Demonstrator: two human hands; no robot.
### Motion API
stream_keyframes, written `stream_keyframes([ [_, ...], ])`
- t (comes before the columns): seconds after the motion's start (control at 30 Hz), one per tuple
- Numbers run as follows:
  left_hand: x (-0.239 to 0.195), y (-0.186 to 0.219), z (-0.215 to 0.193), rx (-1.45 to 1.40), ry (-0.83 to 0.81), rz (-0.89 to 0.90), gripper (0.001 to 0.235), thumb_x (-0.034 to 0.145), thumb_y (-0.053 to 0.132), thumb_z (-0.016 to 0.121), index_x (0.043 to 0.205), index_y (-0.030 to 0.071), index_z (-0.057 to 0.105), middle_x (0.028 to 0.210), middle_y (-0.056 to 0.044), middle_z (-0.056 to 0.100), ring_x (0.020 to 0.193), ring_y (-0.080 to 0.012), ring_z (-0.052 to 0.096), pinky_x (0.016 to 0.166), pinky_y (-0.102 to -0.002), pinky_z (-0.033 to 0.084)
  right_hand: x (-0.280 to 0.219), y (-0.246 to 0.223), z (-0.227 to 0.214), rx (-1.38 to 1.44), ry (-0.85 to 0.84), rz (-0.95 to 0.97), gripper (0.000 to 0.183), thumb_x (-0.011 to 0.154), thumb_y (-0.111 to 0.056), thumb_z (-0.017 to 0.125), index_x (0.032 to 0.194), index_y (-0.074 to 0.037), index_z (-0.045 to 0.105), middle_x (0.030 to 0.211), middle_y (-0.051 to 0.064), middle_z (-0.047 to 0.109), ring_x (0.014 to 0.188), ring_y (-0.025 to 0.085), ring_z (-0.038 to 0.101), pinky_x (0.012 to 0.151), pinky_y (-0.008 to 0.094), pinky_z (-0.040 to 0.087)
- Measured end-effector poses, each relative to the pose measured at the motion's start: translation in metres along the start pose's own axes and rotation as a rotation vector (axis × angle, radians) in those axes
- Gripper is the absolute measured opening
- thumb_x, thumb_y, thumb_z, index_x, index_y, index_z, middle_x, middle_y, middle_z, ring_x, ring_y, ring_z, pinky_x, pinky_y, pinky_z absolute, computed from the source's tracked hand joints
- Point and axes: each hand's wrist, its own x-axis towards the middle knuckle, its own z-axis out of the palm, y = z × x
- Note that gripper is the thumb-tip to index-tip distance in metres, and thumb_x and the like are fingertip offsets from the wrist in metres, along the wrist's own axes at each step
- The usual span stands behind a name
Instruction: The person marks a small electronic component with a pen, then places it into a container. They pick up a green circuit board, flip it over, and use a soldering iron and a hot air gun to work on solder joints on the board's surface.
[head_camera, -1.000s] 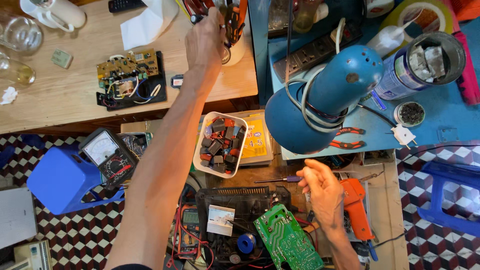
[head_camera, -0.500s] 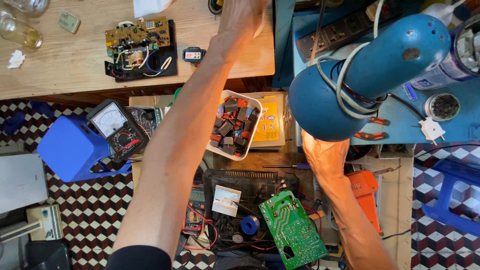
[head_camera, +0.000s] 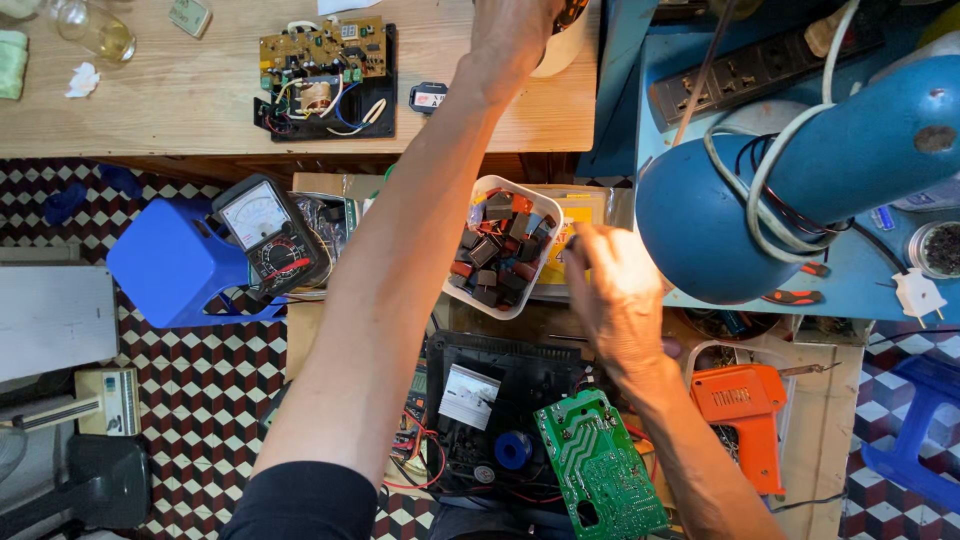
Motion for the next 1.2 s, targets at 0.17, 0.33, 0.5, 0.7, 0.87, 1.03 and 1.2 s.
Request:
stream_keyframes([
  [0.17,-0.006,0.009,0.016,0.050,0.019,-0.015,0.014,0.083,-0.001,0.066,0.096,0.004,0.070,0.082,-0.019,0.072,0.075,-0.0339,0.073,0.062,-0.044,0.059,0.010,-0.055,0.021,0.030,-0.074,-0.171,0.045,0.081,-0.007,0.078,0.123,0.002,0.063,0.116,0.020,0.065,0.110,0.038,0.062,0.093,0.046,0.051],
  [0.33,-0.024,0.026,-0.038,-0.112,0.001,0.078,0.014,0.093,0.003,0.067,0.106,0.006,0.067,0.091,-0.018,0.073,0.084,-0.0358,0.073,0.071,-0.044,0.059,-0.050,-0.059,0.008,0.119,-0.174,-0.124,0.037,0.083,-0.006,0.075,0.118,0.001,0.065,0.121,0.018,0.067,0.115,0.035,0.063,0.100,0.043,0.051],
  [0.5,-0.132,0.046,-0.142,-0.608,0.077,-0.283,0.029,0.108,0.014,0.060,0.137,0.013,0.062,0.112,-0.014,0.078,0.094,-0.0247,0.080,0.076,-0.031,0.062,-0.117,-0.025,-0.024,0.148,-0.174,0.147,0.032,0.087,-0.007,0.072,0.118,-0.002,0.067,0.115,0.016,0.069,0.107,0.032,0.066,0.094,0.041,0.052],
  [0.7,-0.326,0.094,-0.248,-0.652,-0.107,-0.999,0.033,0.105,0.034,0.052,0.116,0.008,0.070,0.088,-0.010,0.079,0.075,-0.0154,0.077,0.067,-0.029,0.062,-0.155,0.009,-0.054,0.037,-0.083,0.470,0.020,0.094,-0.005,0.065,0.114,-0.003,0.066,0.102,0.015,0.063,0.092,0.026,0.066,0.082,0.037,0.053],
  [0.87,-0.429,0.157,-0.280,-0.451,-0.288,-1.048,0.027,0.099,0.030,0.063,0.104,0.007,0.075,0.084,-0.014,0.078,0.074,-0.0237,0.077,0.070,-0.035,0.059,-0.159,0.001,-0.070,0.138,-0.171,0.589,0.028,0.096,-0.008,0.065,0.123,-0.004,0.064,0.097,0.012,0.068,0.082,0.021,0.064,0.073,0.036,0.054],
  [1.03,-0.413,0.160,-0.260,-0.391,-0.070,-0.629,0.023,0.093,0.022,0.069,0.108,0.005,0.074,0.119,-0.013,0.073,0.107,-0.0341,0.068,0.087,-0.042,0.056,-0.179,-0.038,-0.067,0.334,-0.190,0.754,0.034,0.100,-0.016,0.060,0.132,-0.006,0.059,0.100,0.012,0.075,0.088,0.017,0.072,0.076,0.031,0.059],
  [1.2,-0.326,0.120,-0.186,-0.240,-0.112,-0.348,0.028,0.098,0.020,0.068,0.119,0.002,0.067,0.126,-0.017,0.069,0.114,-0.0356,0.063,0.099,-0.045,0.051,-0.228,-0.070,-0.066,0.263,-0.308,0.709,0.045,0.095,-0.020,0.061,0.138,-0.011,0.056,0.108,0.012,0.075,0.092,0.016,0.075,0.079,0.030,0.062],
])
